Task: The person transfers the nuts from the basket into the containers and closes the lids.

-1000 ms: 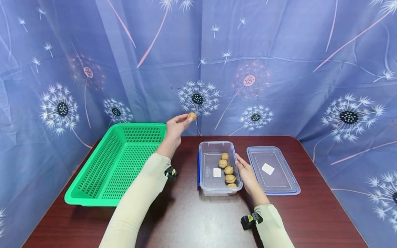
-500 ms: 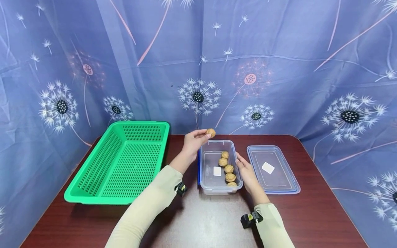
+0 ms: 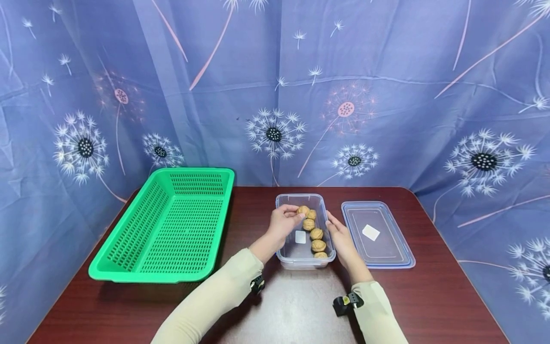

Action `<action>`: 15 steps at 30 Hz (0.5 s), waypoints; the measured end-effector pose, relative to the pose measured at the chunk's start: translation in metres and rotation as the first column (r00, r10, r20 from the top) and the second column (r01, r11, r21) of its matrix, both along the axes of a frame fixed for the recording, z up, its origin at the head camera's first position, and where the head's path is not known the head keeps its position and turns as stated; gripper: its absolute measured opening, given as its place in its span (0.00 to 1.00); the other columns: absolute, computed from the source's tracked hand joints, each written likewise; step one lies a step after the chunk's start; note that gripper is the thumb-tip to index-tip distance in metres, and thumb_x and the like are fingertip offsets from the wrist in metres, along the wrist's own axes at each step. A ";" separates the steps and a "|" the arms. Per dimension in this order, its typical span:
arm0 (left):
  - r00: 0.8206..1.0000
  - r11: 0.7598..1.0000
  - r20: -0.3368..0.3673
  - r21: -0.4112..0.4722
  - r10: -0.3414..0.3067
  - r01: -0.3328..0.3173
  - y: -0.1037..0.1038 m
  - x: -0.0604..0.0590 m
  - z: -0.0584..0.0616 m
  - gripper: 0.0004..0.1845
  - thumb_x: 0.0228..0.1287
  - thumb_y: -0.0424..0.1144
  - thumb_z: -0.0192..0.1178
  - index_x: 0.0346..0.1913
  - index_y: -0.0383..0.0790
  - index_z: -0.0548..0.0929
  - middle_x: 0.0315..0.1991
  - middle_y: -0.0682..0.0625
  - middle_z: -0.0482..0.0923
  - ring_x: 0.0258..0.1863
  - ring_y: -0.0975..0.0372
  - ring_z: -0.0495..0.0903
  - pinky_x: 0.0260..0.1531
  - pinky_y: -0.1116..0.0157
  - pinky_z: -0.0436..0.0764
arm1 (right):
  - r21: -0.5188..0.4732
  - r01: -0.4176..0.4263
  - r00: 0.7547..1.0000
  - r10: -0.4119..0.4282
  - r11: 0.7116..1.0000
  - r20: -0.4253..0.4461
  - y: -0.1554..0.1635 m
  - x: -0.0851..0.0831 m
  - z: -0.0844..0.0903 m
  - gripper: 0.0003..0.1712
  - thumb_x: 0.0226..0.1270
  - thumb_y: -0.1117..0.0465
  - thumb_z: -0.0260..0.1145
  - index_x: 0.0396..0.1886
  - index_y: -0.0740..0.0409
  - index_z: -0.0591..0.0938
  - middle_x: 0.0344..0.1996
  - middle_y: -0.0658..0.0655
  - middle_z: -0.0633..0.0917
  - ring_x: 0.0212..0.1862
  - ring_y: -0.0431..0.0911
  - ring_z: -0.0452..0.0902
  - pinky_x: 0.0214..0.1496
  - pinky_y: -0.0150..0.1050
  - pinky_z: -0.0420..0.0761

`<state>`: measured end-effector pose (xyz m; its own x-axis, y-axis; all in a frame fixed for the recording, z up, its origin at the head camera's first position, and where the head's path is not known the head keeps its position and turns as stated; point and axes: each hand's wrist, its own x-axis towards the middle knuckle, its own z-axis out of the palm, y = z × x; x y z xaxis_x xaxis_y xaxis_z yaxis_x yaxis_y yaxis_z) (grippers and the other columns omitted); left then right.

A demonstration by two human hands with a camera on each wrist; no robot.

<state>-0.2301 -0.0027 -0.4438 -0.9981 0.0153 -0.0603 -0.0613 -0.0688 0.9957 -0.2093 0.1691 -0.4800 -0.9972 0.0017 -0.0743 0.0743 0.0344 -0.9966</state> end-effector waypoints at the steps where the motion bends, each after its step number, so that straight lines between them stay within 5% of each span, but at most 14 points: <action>1: 1.000 1.000 0.006 -0.010 0.002 -0.002 0.002 0.002 -0.003 0.10 0.58 0.29 0.67 0.42 0.31 0.81 0.35 0.42 0.82 0.35 0.59 0.81 0.40 0.65 0.83 | -0.002 0.002 1.000 -0.002 1.000 0.002 0.000 0.000 0.000 0.27 0.78 0.64 0.43 0.74 0.65 0.58 0.71 0.67 0.61 0.71 0.60 0.56 0.72 0.52 0.57; 5: 0.997 0.997 0.067 -0.069 0.033 -0.029 0.013 0.011 -0.008 0.11 0.59 0.26 0.64 0.45 0.26 0.78 0.37 0.40 0.80 0.35 0.60 0.78 0.37 0.67 0.81 | 0.000 0.008 1.000 -0.008 1.000 0.002 0.000 -0.001 0.001 0.27 0.78 0.64 0.44 0.73 0.65 0.58 0.71 0.67 0.61 0.71 0.60 0.56 0.72 0.52 0.58; 10: 0.997 0.992 0.044 -0.112 0.071 -0.066 0.023 0.018 -0.017 0.10 0.59 0.23 0.62 0.43 0.23 0.79 0.36 0.38 0.80 0.33 0.62 0.76 0.32 0.72 0.78 | 0.017 0.013 1.000 -0.013 1.000 -0.009 -0.001 -0.001 0.002 0.27 0.77 0.65 0.44 0.73 0.66 0.59 0.71 0.66 0.61 0.71 0.59 0.56 0.72 0.51 0.57; 15: 0.994 0.986 0.056 -0.143 0.092 -0.083 0.027 0.015 -0.031 0.09 0.58 0.23 0.63 0.42 0.24 0.79 0.35 0.39 0.79 0.35 0.57 0.78 0.33 0.67 0.81 | 0.020 0.008 1.000 -0.008 1.000 -0.009 0.000 -0.001 0.001 0.27 0.77 0.65 0.44 0.73 0.66 0.59 0.71 0.66 0.60 0.71 0.59 0.55 0.73 0.51 0.57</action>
<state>-0.2147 0.0245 -0.4745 -0.9894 -0.0850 -0.1174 -0.1230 0.0631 0.9904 -0.2102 0.1689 -0.4792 -0.9978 0.0111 -0.0655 0.0660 0.0541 -0.9963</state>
